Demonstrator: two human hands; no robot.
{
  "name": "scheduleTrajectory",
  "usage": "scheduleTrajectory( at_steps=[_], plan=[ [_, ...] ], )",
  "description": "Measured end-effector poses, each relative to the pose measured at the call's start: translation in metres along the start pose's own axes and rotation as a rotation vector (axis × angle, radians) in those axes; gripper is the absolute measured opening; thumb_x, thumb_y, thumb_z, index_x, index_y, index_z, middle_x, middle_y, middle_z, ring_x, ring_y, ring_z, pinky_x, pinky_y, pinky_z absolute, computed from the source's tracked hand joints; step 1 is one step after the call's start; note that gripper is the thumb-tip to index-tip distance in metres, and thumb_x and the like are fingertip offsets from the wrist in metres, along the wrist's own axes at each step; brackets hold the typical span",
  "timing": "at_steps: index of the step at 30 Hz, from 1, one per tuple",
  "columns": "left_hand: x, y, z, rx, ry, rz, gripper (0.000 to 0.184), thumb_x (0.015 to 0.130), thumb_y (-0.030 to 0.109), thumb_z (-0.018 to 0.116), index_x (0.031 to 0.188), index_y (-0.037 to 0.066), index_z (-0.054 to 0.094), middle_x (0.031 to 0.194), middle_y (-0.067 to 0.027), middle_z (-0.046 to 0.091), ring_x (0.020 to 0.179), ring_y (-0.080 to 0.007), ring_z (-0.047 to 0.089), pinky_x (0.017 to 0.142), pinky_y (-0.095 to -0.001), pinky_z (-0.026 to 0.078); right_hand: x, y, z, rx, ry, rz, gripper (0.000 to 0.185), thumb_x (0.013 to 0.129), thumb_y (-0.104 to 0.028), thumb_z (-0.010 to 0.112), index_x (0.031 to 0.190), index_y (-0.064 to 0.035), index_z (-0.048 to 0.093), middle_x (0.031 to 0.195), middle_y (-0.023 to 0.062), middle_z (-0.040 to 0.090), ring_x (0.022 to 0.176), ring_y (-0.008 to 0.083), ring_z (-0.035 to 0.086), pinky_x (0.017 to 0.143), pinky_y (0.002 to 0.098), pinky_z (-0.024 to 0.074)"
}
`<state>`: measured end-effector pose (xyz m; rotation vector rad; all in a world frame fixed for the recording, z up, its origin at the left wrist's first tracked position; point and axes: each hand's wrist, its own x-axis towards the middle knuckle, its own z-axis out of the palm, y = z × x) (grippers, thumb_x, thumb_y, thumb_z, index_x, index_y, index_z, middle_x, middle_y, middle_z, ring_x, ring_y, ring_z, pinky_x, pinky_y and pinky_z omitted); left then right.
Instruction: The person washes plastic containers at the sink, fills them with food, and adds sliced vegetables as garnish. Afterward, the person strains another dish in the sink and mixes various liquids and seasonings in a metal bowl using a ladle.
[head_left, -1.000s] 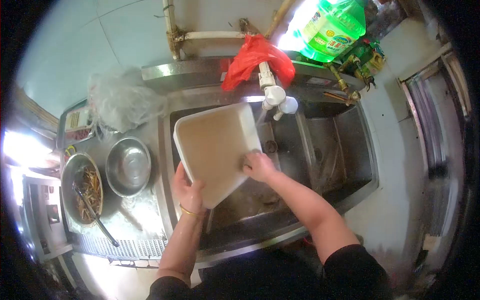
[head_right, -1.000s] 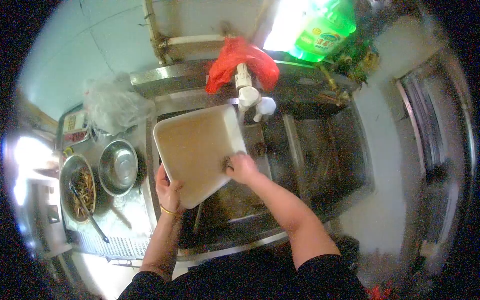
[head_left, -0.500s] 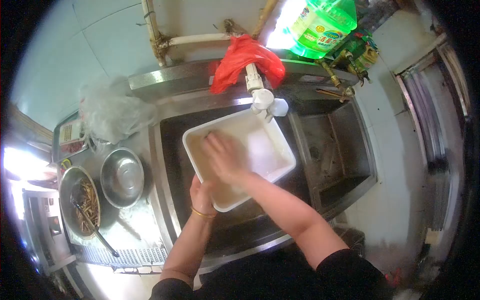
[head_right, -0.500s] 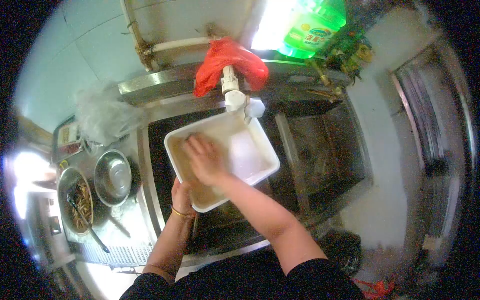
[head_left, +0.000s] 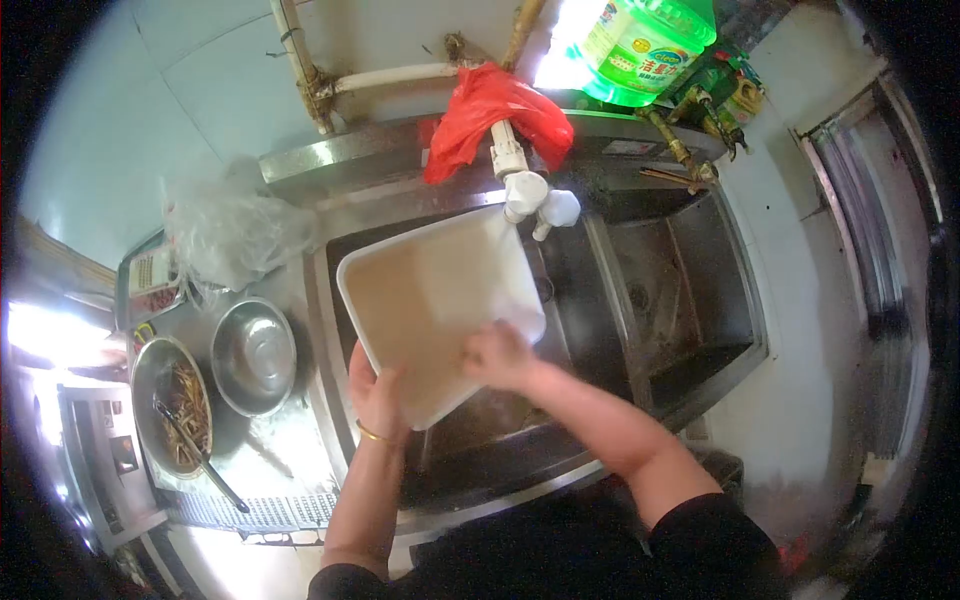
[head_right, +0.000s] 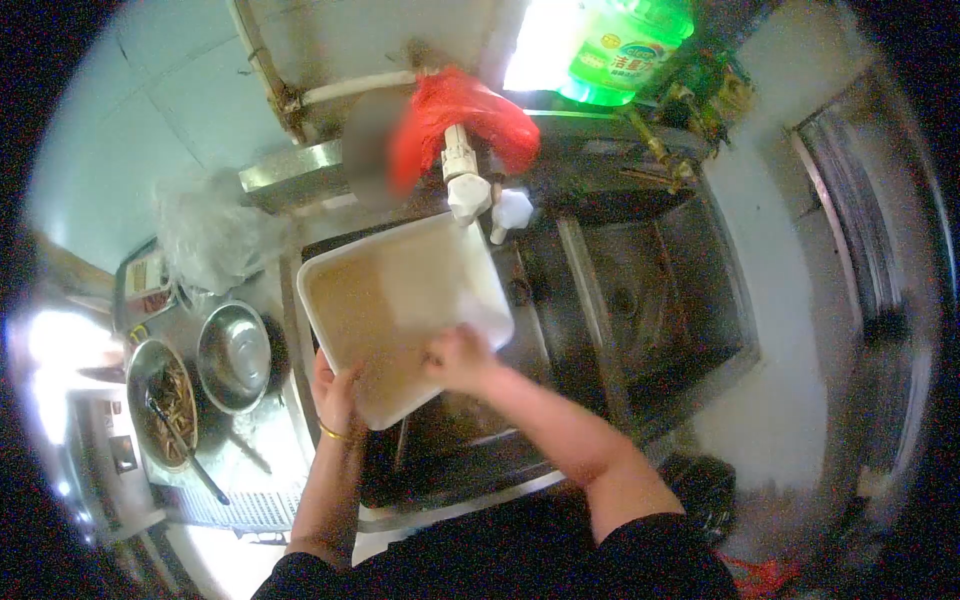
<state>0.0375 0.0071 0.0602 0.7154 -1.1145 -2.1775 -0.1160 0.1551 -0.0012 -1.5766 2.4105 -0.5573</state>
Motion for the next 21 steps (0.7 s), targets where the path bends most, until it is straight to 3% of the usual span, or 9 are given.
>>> scheduleTrajectory(
  at_steps=[3, 6, 8, 11, 14, 18, 21],
  plan=[
    [-0.007, 0.015, 0.003, 0.127, 0.032, 0.038, 0.054, 0.068, -0.003, 0.056, 0.122, -0.001, 0.051, 0.111, -0.011, 0.062, 0.102, -0.0234, 0.06, 0.087, -0.0337, 0.048, -0.003, 0.018, -0.049, 0.152, -0.13, 0.327, 0.015, 0.075, -0.022, 0.063, 0.08, -0.0079, 0.065, 0.086, 0.0133, 0.063, 0.079, 0.0336, 0.06, 0.072, 0.0456, 0.0477],
    [-0.011, 0.013, 0.016, 0.18, 0.049, 0.047, 0.054, 0.068, -0.003, 0.055, 0.122, -0.001, 0.051, 0.109, -0.011, 0.062, 0.1, -0.0229, 0.06, 0.086, -0.0328, 0.048, -0.012, 0.01, -0.012, 0.288, 0.055, -0.018, 0.02, 0.073, -0.024, 0.066, 0.087, -0.0093, 0.066, 0.088, 0.0109, 0.064, 0.086, 0.0331, 0.06, 0.076, 0.046, 0.0477],
    [-0.007, 0.011, 0.021, 0.161, 0.004, 0.044, 0.054, 0.068, -0.002, 0.054, 0.122, -0.001, 0.05, 0.109, -0.0119, 0.061, 0.098, -0.0235, 0.06, 0.086, -0.0337, 0.049, -0.015, -0.005, 0.015, 0.025, -0.101, -0.284, 0.032, 0.074, -0.029, 0.07, 0.1, -0.0117, 0.064, 0.097, 0.0096, 0.064, 0.096, 0.0331, 0.059, 0.081, 0.0457, 0.0473],
    [-0.004, 0.015, 0.006, 0.005, -0.069, 0.013, 0.05, 0.072, -0.005, 0.055, 0.122, 0.0, 0.051, 0.107, -0.0081, 0.06, 0.097, -0.0191, 0.059, 0.083, -0.031, 0.049, -0.024, -0.051, -0.033, 0.19, 0.054, -0.362, 0.04, 0.076, -0.037, 0.07, 0.108, -0.0138, 0.062, 0.11, 0.0078, 0.061, 0.102, 0.032, 0.058, 0.084, 0.0443, 0.0473],
    [-0.008, 0.016, -0.009, 0.03, 0.03, -0.08, 0.05, 0.071, -0.006, 0.054, 0.12, 0.0, 0.051, 0.107, -0.0089, 0.059, 0.096, -0.0208, 0.06, 0.082, -0.0325, 0.05, -0.023, -0.032, -0.024, 0.118, -0.16, -0.407, 0.04, 0.078, -0.04, 0.069, 0.109, -0.0157, 0.061, 0.119, 0.0053, 0.058, 0.104, 0.0304, 0.058, 0.087, 0.0433, 0.0472],
    [-0.012, 0.034, -0.01, -0.073, 0.011, -0.157, 0.051, 0.07, -0.007, 0.051, 0.12, -0.001, 0.05, 0.106, -0.0101, 0.058, 0.095, -0.0236, 0.06, 0.081, -0.034, 0.051, -0.035, 0.009, -0.013, -0.048, -0.072, -0.437, 0.036, 0.079, -0.045, 0.065, 0.101, -0.0171, 0.061, 0.107, 0.008, 0.06, 0.092, 0.0299, 0.062, 0.077, 0.0437, 0.0511],
    [-0.015, 0.033, -0.017, -0.05, -0.003, -0.126, 0.049, 0.07, -0.003, 0.052, 0.119, -0.002, 0.05, 0.105, -0.0103, 0.058, 0.094, -0.0235, 0.06, 0.081, -0.0337, 0.051, -0.034, 0.024, -0.047, -0.166, -0.271, -0.274, 0.032, 0.078, -0.044, 0.067, 0.094, -0.0168, 0.062, 0.095, 0.0096, 0.062, 0.085, 0.0301, 0.065, 0.068, 0.0445, 0.0537]
  ],
)
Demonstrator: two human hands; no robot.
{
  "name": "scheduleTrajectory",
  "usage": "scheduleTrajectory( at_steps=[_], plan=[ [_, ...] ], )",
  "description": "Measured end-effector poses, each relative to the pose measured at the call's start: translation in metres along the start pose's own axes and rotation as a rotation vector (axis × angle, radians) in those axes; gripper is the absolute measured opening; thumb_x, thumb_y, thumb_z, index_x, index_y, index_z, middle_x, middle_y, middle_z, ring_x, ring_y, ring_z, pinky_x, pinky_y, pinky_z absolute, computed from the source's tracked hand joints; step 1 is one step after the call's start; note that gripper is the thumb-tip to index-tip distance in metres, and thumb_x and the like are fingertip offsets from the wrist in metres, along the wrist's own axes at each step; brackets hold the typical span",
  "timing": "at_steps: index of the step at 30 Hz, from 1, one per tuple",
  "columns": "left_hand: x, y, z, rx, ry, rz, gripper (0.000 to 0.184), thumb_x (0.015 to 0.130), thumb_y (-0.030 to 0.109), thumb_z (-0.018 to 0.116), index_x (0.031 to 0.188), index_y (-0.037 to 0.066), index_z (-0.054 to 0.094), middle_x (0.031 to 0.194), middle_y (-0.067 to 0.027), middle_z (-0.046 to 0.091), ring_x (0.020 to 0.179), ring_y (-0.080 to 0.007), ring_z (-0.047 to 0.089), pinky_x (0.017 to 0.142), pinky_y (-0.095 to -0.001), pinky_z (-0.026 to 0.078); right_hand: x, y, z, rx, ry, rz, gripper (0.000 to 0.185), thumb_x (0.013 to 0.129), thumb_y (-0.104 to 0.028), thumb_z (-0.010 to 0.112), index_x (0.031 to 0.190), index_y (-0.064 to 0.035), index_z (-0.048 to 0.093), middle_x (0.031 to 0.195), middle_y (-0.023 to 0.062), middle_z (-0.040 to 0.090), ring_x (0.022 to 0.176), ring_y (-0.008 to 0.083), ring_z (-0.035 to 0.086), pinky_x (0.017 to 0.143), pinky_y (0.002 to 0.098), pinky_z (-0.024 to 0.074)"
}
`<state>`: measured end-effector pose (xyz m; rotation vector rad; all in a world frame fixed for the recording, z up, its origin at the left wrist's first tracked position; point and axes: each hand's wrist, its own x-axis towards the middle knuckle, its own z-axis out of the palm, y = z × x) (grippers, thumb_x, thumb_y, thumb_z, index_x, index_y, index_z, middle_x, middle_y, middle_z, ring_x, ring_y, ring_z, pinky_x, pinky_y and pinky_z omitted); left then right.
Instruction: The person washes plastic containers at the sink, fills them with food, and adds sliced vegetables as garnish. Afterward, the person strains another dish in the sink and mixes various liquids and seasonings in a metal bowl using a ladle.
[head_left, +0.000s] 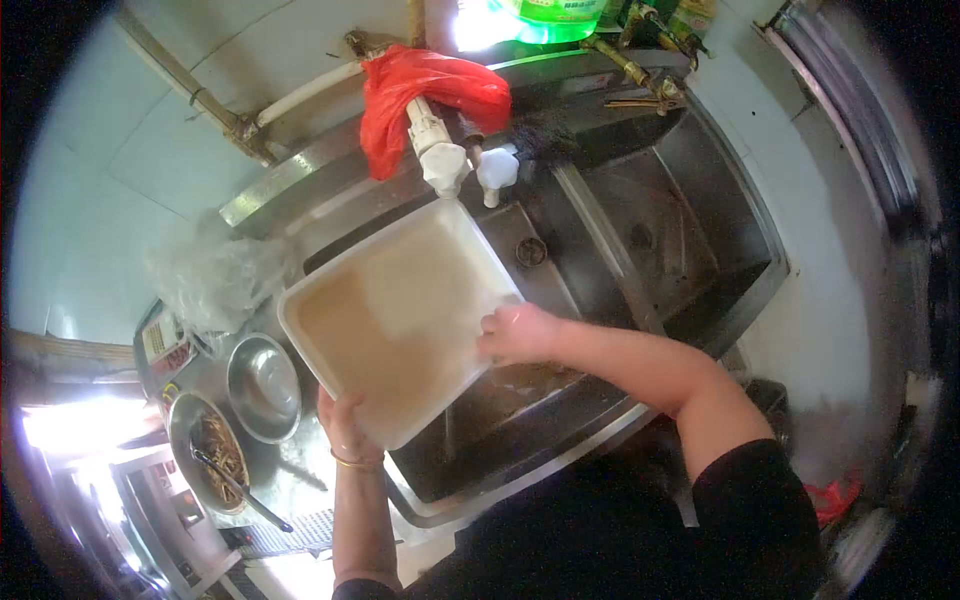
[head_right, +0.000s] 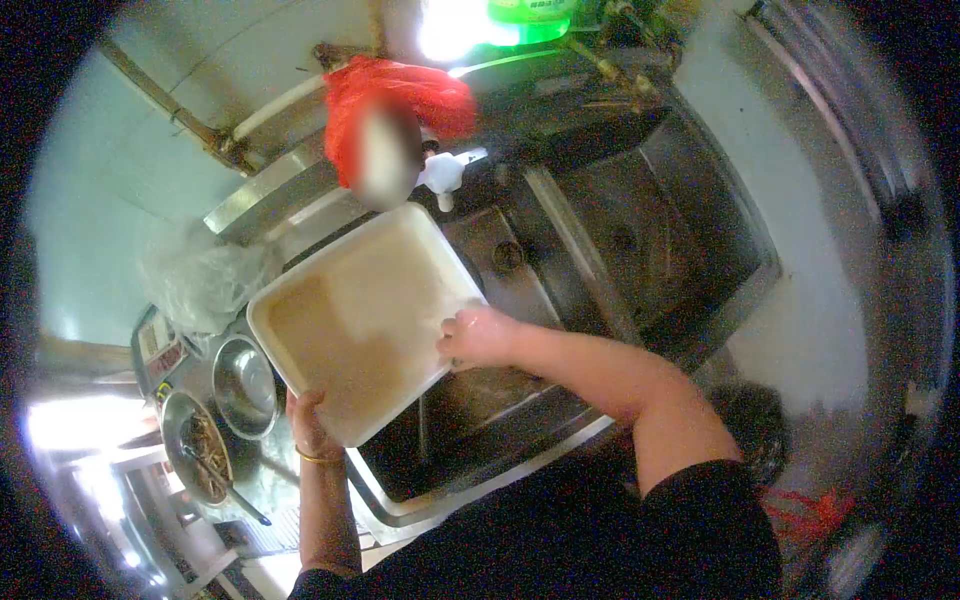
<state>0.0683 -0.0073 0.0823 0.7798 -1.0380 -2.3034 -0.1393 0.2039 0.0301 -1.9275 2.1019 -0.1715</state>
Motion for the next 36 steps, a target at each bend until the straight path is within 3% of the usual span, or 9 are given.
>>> scheduleTrajectory(
  at_steps=[6, 11, 16, 18, 20, 23, 29, 34, 36],
  plan=[
    [-0.015, -0.004, 0.009, 0.072, 0.023, 0.05, 0.047, 0.071, 0.001, 0.054, 0.118, -0.003, 0.05, 0.103, -0.0098, 0.058, 0.093, -0.0222, 0.06, 0.08, -0.0331, 0.051, -0.017, 0.009, -0.027, -0.067, -0.097, 0.115, 0.039, 0.074, -0.047, 0.07, 0.091, -0.0127, 0.064, 0.081, 0.0096, 0.065, 0.077, 0.0324, 0.068, 0.062, 0.0432, 0.055],
    [-0.03, -0.011, 0.014, 0.187, -0.004, 0.112, 0.045, 0.074, 0.004, 0.059, 0.118, -0.002, 0.05, 0.105, -0.0089, 0.058, 0.095, -0.0204, 0.059, 0.082, -0.0321, 0.049, -0.068, 0.004, -0.026, -0.041, -0.133, 0.363, 0.047, 0.078, -0.057, 0.063, 0.089, -0.0111, 0.065, 0.086, 0.0138, 0.068, 0.076, 0.0321, 0.068, 0.064, 0.0457, 0.054],
    [-0.035, 0.003, 0.004, 0.356, -0.023, 0.4, 0.053, 0.074, 0.008, 0.065, 0.123, -0.003, 0.048, 0.111, -0.009, 0.058, 0.102, -0.0198, 0.057, 0.09, -0.0325, 0.046, -0.199, 0.036, -0.005, 0.005, 0.302, 0.893, 0.041, 0.08, -0.046, 0.063, 0.066, -0.0073, 0.063, 0.07, 0.0168, 0.062, 0.069, 0.0376, 0.063, 0.059, 0.0464, 0.0484],
    [-0.039, 0.009, -0.003, 0.501, 0.042, 0.507, 0.056, 0.074, 0.01, 0.065, 0.125, -0.004, 0.047, 0.113, -0.0091, 0.058, 0.105, -0.0194, 0.056, 0.092, -0.0326, 0.044, -0.244, 0.023, 0.005, 0.003, 0.315, 1.049, 0.042, 0.081, -0.048, 0.062, 0.07, -0.0083, 0.062, 0.076, 0.0162, 0.065, 0.07, 0.0378, 0.063, 0.061, 0.0487, 0.0485],
    [-0.044, 0.012, -0.006, 0.613, 0.094, 0.565, 0.059, 0.073, 0.011, 0.066, 0.127, -0.004, 0.047, 0.115, -0.0094, 0.057, 0.107, -0.019, 0.055, 0.093, -0.0327, 0.043, -0.281, 0.013, 0.04, -0.138, 0.363, 1.046, 0.03, 0.075, -0.036, 0.07, 0.07, -0.0072, 0.06, 0.073, 0.0151, 0.061, 0.067, 0.0387, 0.06, 0.061, 0.0464, 0.0476],
    [-0.05, 0.011, -0.011, 0.723, 0.144, 0.629, 0.064, 0.074, 0.014, 0.069, 0.13, -0.004, 0.045, 0.118, -0.0107, 0.056, 0.109, -0.0206, 0.054, 0.094, -0.0344, 0.044, -0.299, -0.022, 0.048, 0.02, 0.348, 1.054, 0.034, 0.072, -0.034, 0.072, 0.091, -0.0072, 0.06, 0.093, 0.0148, 0.06, 0.086, 0.0368, 0.058, 0.076, 0.0468, 0.046],
    [-0.054, 0.007, -0.03, 0.939, 0.161, 0.967, 0.071, 0.079, 0.022, 0.074, 0.135, -0.004, 0.041, 0.122, -0.013, 0.053, 0.11, -0.0244, 0.055, 0.093, -0.0369, 0.045, -0.307, -0.048, 0.078, -0.029, 0.373, 0.967, 0.076, 0.076, -0.054, 0.064, 0.132, -0.0075, 0.043, 0.134, 0.0182, 0.042, 0.121, 0.0392, 0.04, 0.102, 0.0533, 0.0281],
    [-0.059, 0.009, -0.048, 1.326, 0.118, 1.16, 0.072, 0.08, 0.025, 0.074, 0.136, -0.005, 0.04, 0.121, -0.015, 0.052, 0.1, -0.0244, 0.059, 0.082, -0.033, 0.05, -0.299, -0.045, 0.072, -0.263, 0.524, 0.948, 0.081, 0.086, -0.068, 0.04, 0.136, -0.0057, 0.039, 0.144, 0.0193, 0.035, 0.131, 0.0385, 0.033, 0.109, 0.0565, 0.0191],
    [-0.054, -0.01, -0.047, 1.128, 0.101, 1.067, 0.07, 0.08, 0.022, 0.074, 0.136, -0.005, 0.04, 0.124, -0.016, 0.052, 0.098, -0.0237, 0.059, 0.077, -0.0309, 0.051, -0.293, -0.043, 0.066, -0.266, 0.53, 0.953, 0.08, 0.088, -0.069, 0.035, 0.136, -0.0055, 0.039, 0.144, 0.0192, 0.034, 0.133, 0.0379, 0.031, 0.109, 0.0575, 0.0173]
  ],
)
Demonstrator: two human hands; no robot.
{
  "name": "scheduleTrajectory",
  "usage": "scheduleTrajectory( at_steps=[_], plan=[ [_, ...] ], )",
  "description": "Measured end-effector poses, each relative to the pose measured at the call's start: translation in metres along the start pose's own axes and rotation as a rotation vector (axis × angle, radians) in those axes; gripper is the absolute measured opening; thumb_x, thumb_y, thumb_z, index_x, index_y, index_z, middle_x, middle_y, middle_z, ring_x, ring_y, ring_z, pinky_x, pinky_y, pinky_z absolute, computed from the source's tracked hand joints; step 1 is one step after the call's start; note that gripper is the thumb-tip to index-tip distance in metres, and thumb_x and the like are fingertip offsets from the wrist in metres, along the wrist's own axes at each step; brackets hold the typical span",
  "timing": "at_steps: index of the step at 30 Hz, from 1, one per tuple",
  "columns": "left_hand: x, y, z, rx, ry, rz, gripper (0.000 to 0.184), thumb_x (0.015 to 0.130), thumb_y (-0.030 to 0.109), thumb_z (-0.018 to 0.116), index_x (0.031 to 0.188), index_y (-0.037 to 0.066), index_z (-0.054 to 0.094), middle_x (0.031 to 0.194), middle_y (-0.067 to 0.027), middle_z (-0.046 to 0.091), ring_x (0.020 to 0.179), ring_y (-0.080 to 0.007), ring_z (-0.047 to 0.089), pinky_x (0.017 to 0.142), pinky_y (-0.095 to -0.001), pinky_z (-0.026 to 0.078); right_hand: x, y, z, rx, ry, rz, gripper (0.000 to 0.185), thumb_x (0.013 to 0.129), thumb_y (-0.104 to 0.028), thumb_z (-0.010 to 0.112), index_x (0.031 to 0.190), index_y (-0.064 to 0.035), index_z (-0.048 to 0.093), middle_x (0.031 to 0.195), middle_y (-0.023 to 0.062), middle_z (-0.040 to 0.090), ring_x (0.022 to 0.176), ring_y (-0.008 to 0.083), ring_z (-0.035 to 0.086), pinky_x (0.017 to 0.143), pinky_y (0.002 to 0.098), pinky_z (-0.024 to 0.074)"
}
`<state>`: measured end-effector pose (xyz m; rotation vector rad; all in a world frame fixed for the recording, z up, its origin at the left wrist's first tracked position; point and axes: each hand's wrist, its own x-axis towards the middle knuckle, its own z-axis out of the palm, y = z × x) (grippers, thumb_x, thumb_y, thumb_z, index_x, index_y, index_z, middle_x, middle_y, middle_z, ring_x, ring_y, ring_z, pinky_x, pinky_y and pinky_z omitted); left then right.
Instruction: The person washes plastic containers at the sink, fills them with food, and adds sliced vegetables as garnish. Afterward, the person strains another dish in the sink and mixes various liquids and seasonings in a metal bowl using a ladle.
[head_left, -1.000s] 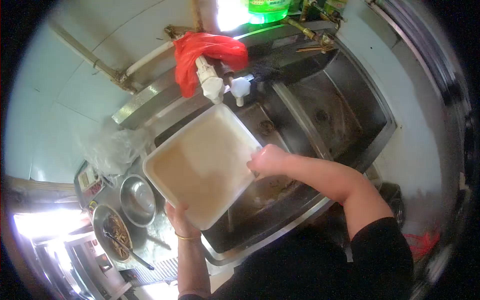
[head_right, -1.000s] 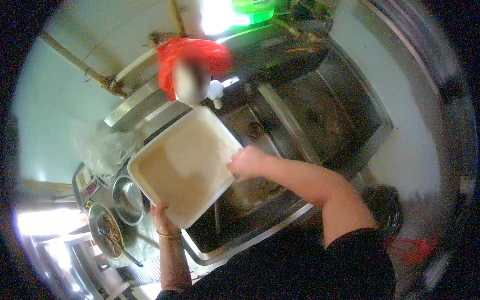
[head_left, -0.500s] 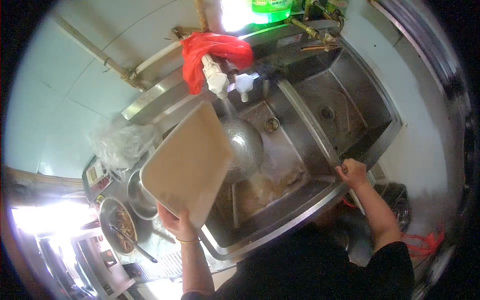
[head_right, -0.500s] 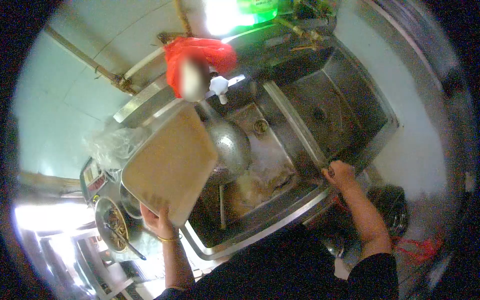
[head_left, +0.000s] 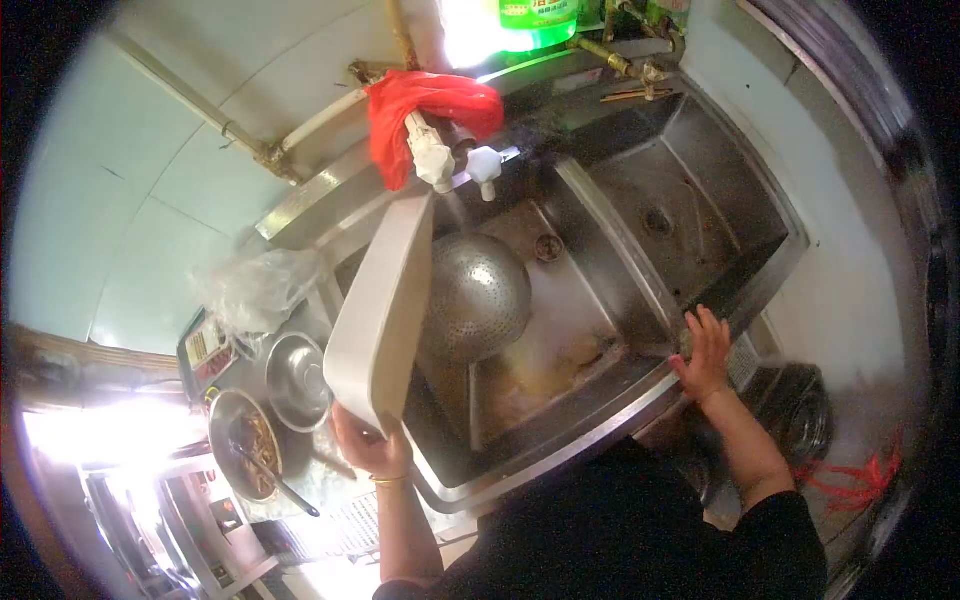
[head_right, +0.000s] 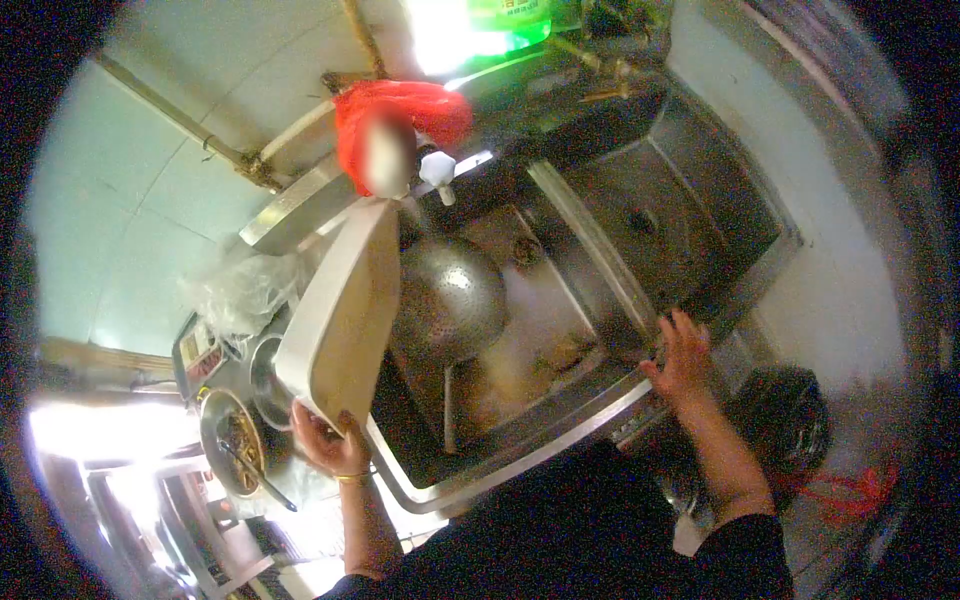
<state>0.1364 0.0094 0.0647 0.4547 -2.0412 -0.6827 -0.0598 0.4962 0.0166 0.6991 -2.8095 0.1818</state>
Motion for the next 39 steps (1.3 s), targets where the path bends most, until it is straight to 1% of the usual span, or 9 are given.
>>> scheduleTrajectory(
  at_steps=[1, 5, 8, 11, 14, 21, 26, 33, 39],
  plan=[
    [-0.003, 0.001, 0.007, -0.07, 0.006, -0.037, 0.07, 0.079, 0.018, 0.074, 0.136, -0.004, 0.04, 0.125, -0.0154, 0.052, 0.102, -0.0233, 0.058, 0.08, -0.032, 0.05, 0.004, -0.002, -0.002, 0.002, -0.004, -0.017, 0.079, 0.089, -0.068, 0.034, 0.136, -0.0055, 0.039, 0.144, 0.019, 0.034, 0.133, 0.0377, 0.032, 0.109, 0.0577, 0.0174],
    [-0.002, 0.036, 0.039, -0.723, 0.059, -0.735, 0.067, 0.075, 0.011, 0.065, 0.136, 0.0, 0.04, 0.128, -0.014, 0.051, 0.115, -0.028, 0.051, 0.095, -0.043, 0.045, 0.018, -0.018, -0.011, 0.063, 0.039, -0.062, 0.077, 0.086, -0.07, 0.04, 0.131, -0.0085, 0.047, 0.14, 0.0188, 0.041, 0.13, 0.0387, 0.037, 0.106, 0.06, 0.0208],
    [-0.038, -0.024, 0.049, -1.189, -0.008, -1.353, 0.063, 0.076, 0.016, 0.054, 0.135, 0.0, 0.04, 0.127, -0.0181, 0.052, 0.114, -0.0371, 0.053, 0.097, -0.0484, 0.045, 0.022, -0.024, -0.016, 0.041, 0.098, -0.121, 0.072, 0.088, -0.067, 0.038, 0.13, -0.0089, 0.048, 0.138, 0.0179, 0.043, 0.128, 0.0373, 0.039, 0.106, 0.0597, 0.0212],
    [-0.037, 0.013, 0.051, -1.275, 0.025, -1.554, 0.061, 0.075, 0.014, 0.053, 0.133, 0.0, 0.041, 0.123, -0.0193, 0.054, 0.111, -0.0365, 0.055, 0.096, -0.0483, 0.047, 0.024, -0.024, -0.02, 0.069, 0.132, -0.127, 0.069, 0.09, -0.065, 0.037, 0.129, -0.0093, 0.049, 0.137, 0.0173, 0.044, 0.128, 0.0364, 0.04, 0.107, 0.059, 0.0203],
    [-0.051, 0.014, 0.067, -1.339, -0.048, -1.598, 0.047, 0.078, 0.01, 0.05, 0.123, -0.005, 0.048, 0.112, -0.0183, 0.06, 0.097, -0.0324, 0.061, 0.086, -0.0421, 0.052, 0.023, -0.028, -0.025, 0.071, 0.135, -0.121, 0.068, 0.09, -0.065, 0.037, 0.128, -0.009, 0.049, 0.136, 0.0168, 0.045, 0.127, 0.0363, 0.04, 0.107, 0.0589, 0.019],
    [-0.063, -0.016, 0.131, -1.479, -0.259, -1.632, 0.054, 0.071, 0.009, 0.05, 0.123, -0.005, 0.049, 0.111, -0.018, 0.059, 0.1, -0.0339, 0.06, 0.09, -0.0469, 0.051, 0.04, -0.048, -0.054, 0.007, 0.11, -0.246, 0.058, 0.094, -0.058, 0.036, 0.122, -0.0103, 0.053, 0.131, 0.0112, 0.049, 0.125, 0.0323, 0.043, 0.109, 0.0583, 0.0173],
    [-0.035, -0.026, 0.139, -1.438, -0.209, -1.564, 0.054, 0.069, 0.008, 0.049, 0.122, -0.004, 0.05, 0.107, -0.0178, 0.059, 0.096, -0.0324, 0.06, 0.085, -0.044, 0.052, 0.06, -0.062, -0.07, 0.02, 0.107, -0.262, 0.053, 0.096, -0.054, 0.037, 0.121, -0.0116, 0.055, 0.128, 0.009, 0.051, 0.125, 0.0304, 0.044, 0.11, 0.0575, 0.0158],
    [0.014, -0.019, 0.083, -1.292, -0.028, -1.064, 0.057, 0.07, -0.003, 0.047, 0.126, 0.002, 0.044, 0.104, -0.0134, 0.055, 0.093, -0.0293, 0.06, 0.08, -0.041, 0.053, 0.117, -0.102, -0.064, 0.104, 0.147, -0.442, 0.032, 0.079, -0.023, 0.067, 0.11, -0.0163, 0.062, 0.126, 0.0056, 0.054, 0.123, 0.0276, 0.046, 0.112, 0.054, 0.0159],
    [0.004, -0.008, 0.065, -1.272, 0.183, -1.101, 0.053, 0.072, -0.004, 0.047, 0.125, 0.0, 0.045, 0.108, -0.0124, 0.055, 0.096, -0.0268, 0.059, 0.082, -0.0408, 0.053, 0.215, -0.166, -0.096, 0.144, 0.311, -0.658, 0.033, 0.071, -0.016, 0.071, 0.103, -0.0189, 0.066, 0.122, 0.0035, 0.056, 0.12, 0.0248, 0.049, 0.112, 0.0517, 0.0174]
  ],
)
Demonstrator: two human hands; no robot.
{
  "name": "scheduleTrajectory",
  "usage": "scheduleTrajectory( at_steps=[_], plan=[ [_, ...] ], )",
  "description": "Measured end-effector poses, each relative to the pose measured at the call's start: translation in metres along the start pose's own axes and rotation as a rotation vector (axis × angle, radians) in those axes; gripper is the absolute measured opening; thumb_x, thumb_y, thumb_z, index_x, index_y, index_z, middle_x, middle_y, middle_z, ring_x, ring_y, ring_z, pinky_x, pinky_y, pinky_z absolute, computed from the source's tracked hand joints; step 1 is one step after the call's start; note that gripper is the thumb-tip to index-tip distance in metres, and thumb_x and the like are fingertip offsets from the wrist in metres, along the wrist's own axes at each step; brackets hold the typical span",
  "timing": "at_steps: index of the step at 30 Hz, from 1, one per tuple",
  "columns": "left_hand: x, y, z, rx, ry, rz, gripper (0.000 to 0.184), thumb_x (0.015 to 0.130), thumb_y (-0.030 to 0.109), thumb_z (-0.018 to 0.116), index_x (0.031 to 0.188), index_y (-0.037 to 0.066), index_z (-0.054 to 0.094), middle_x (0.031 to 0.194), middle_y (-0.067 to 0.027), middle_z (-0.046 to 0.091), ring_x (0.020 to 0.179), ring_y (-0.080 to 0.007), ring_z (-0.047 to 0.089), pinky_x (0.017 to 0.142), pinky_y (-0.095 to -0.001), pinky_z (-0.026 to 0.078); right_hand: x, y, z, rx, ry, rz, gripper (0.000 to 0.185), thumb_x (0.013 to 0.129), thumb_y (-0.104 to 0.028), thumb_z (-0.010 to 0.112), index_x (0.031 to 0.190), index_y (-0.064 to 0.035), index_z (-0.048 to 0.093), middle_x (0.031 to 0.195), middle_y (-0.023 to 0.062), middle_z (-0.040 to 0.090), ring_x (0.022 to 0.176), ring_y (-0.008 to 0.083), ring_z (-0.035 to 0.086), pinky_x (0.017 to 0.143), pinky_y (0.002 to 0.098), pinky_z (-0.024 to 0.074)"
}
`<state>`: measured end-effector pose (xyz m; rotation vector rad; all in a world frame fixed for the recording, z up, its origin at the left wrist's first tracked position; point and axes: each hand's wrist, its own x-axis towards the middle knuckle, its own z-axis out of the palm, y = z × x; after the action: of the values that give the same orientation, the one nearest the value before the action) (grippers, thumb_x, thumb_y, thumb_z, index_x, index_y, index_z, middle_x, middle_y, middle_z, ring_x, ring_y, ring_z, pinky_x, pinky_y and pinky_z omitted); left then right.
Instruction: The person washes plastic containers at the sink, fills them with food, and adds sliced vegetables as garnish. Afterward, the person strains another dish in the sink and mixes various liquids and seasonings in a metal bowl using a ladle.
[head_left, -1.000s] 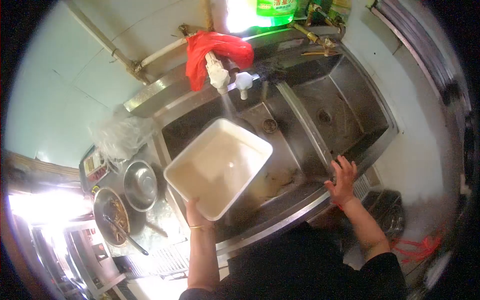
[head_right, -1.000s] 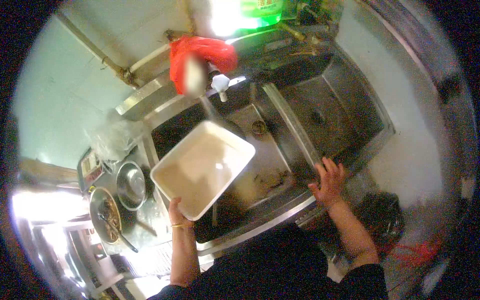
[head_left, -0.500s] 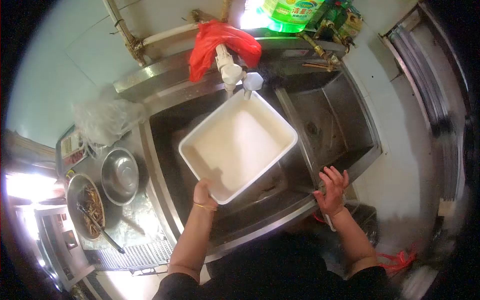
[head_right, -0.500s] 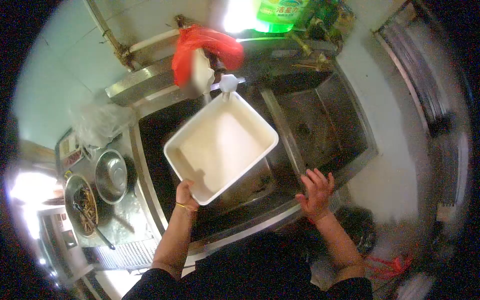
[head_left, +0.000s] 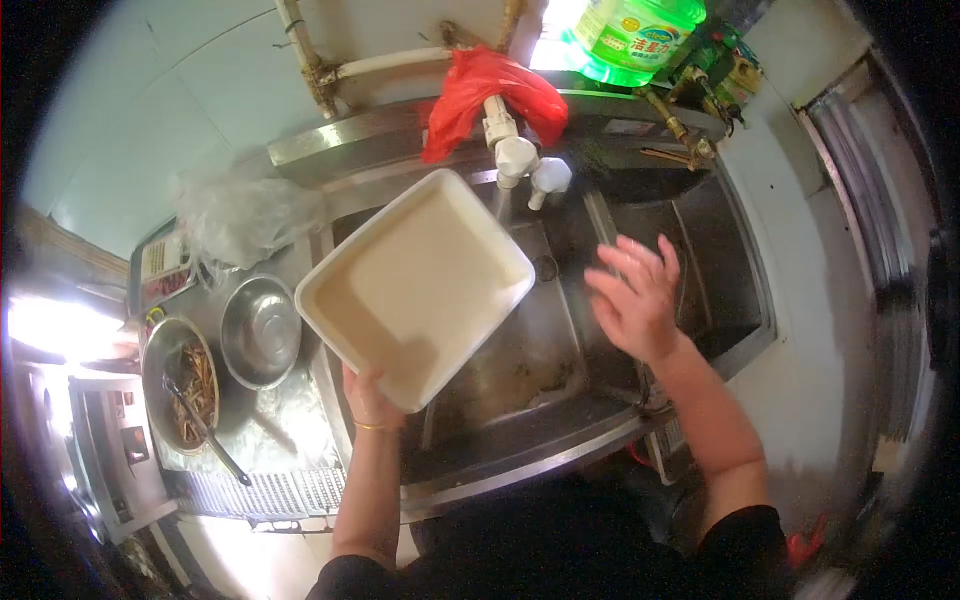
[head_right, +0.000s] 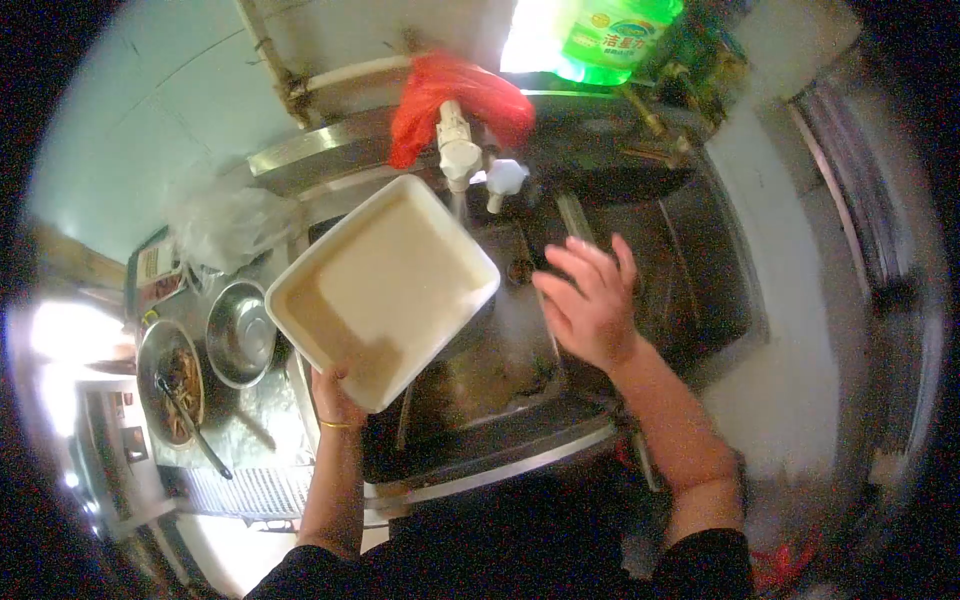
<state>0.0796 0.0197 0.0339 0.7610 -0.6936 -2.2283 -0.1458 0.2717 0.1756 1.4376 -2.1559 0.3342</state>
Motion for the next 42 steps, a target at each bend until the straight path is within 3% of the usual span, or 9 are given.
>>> scheduleTrajectory(
  at_steps=[7, 13, 14, 16, 20, 22, 32, 35, 42],
  plan=[
    [-0.002, -0.045, -0.045, -0.103, 0.044, -0.306, 0.06, 0.075, 0.014, 0.05, 0.132, -0.003, 0.041, 0.122, -0.0211, 0.055, 0.112, -0.0349, 0.055, 0.098, -0.0493, 0.046, 0.106, -0.006, 0.002, 0.035, -0.062, -0.113, 0.051, 0.07, -0.019, 0.072, 0.119, -0.0161, 0.057, 0.133, 0.0129, 0.047, 0.12, 0.0308, 0.048, 0.102, 0.047, 0.0365],
    [-0.001, -0.076, 0.026, -0.04, 0.004, -0.627, 0.048, 0.075, 0.012, 0.052, 0.12, -0.003, 0.054, 0.114, -0.0176, 0.06, 0.104, -0.0332, 0.059, 0.095, -0.0462, 0.048, 0.146, -0.02, 0.012, -0.147, -0.241, -0.17, 0.061, 0.073, -0.02, 0.07, 0.13, -0.0171, 0.05, 0.132, 0.0139, 0.045, 0.118, 0.0317, 0.05, 0.092, 0.0449, 0.0455],
    [0.02, -0.113, 0.009, -0.163, -0.072, -0.639, 0.036, 0.074, 0.01, 0.059, 0.108, 0.0, 0.061, 0.095, -0.0112, 0.064, 0.089, -0.0259, 0.062, 0.082, -0.0419, 0.053, 0.15, -0.022, 0.011, -0.154, -0.298, -0.149, 0.058, 0.074, -0.019, 0.069, 0.129, -0.0163, 0.05, 0.132, 0.0137, 0.046, 0.117, 0.0312, 0.051, 0.092, 0.0448, 0.0458],
    [0.034, -0.119, 0.023, -0.239, -0.179, -0.658, 0.037, 0.072, 0.009, 0.059, 0.108, -0.001, 0.061, 0.095, -0.0121, 0.063, 0.09, -0.0271, 0.062, 0.08, -0.0443, 0.054, 0.156, -0.021, 0.013, -0.177, -0.404, -0.101, 0.052, 0.077, -0.015, 0.065, 0.127, -0.0148, 0.051, 0.131, 0.0131, 0.047, 0.116, 0.0304, 0.052, 0.091, 0.0446, 0.0464],
    [0.055, -0.104, 0.005, -0.132, -0.116, -0.582, 0.034, 0.071, 0.005, 0.057, 0.104, -0.005, 0.06, 0.098, -0.0132, 0.063, 0.087, -0.0287, 0.063, 0.081, -0.0465, 0.054, 0.158, -0.013, 0.02, -0.13, -0.372, -0.109, 0.045, 0.081, -0.009, 0.057, 0.126, -0.012, 0.05, 0.128, 0.012, 0.05, 0.111, 0.0295, 0.056, 0.088, 0.0436, 0.0478],
    [0.053, -0.081, -0.017, -0.02, -0.142, -0.514, 0.05, 0.07, 0.009, 0.054, 0.119, -0.002, 0.051, 0.104, -0.016, 0.06, 0.097, -0.0314, 0.06, 0.09, -0.0469, 0.051, 0.153, -0.011, 0.024, -0.119, -0.31, -0.101, 0.044, 0.083, -0.008, 0.054, 0.127, -0.011, 0.049, 0.125, 0.0116, 0.051, 0.108, 0.0293, 0.057, 0.087, 0.0429, 0.0484],
    [0.007, -0.01, -0.018, 0.018, -0.118, -0.077, 0.051, 0.071, -0.008, 0.046, 0.121, 0.003, 0.051, 0.108, -0.0103, 0.061, 0.096, -0.0248, 0.064, 0.082, -0.0387, 0.055, 0.176, -0.009, 0.017, -0.105, -0.506, -0.028, 0.045, 0.081, -0.011, 0.062, 0.124, -0.009, 0.049, 0.117, 0.0142, 0.057, 0.108, 0.0329, 0.057, 0.086, 0.0441, 0.0486],
    [-0.003, -0.011, -0.024, 0.041, -0.08, -0.026, 0.051, 0.072, -0.009, 0.046, 0.121, 0.003, 0.052, 0.107, -0.0091, 0.062, 0.094, -0.0228, 0.064, 0.081, -0.0361, 0.055, 0.189, -0.01, 0.022, -0.182, -0.664, 0.08, 0.036, 0.084, -0.019, 0.061, 0.116, -0.0059, 0.052, 0.107, 0.0182, 0.061, 0.103, 0.0362, 0.059, 0.085, 0.0467, 0.0477],
    [-0.037, -0.006, -0.036, 0.061, 0.045, 0.034, 0.052, 0.073, -0.011, 0.044, 0.123, 0.002, 0.052, 0.108, -0.0077, 0.062, 0.094, -0.0186, 0.063, 0.082, -0.0304, 0.053, 0.175, -0.026, 0.038, -0.142, -0.591, 0.125, 0.041, 0.084, -0.038, 0.063, 0.105, -0.0032, 0.058, 0.092, 0.0201, 0.067, 0.087, 0.0376, 0.065, 0.076, 0.0478, 0.0511]
  ],
)
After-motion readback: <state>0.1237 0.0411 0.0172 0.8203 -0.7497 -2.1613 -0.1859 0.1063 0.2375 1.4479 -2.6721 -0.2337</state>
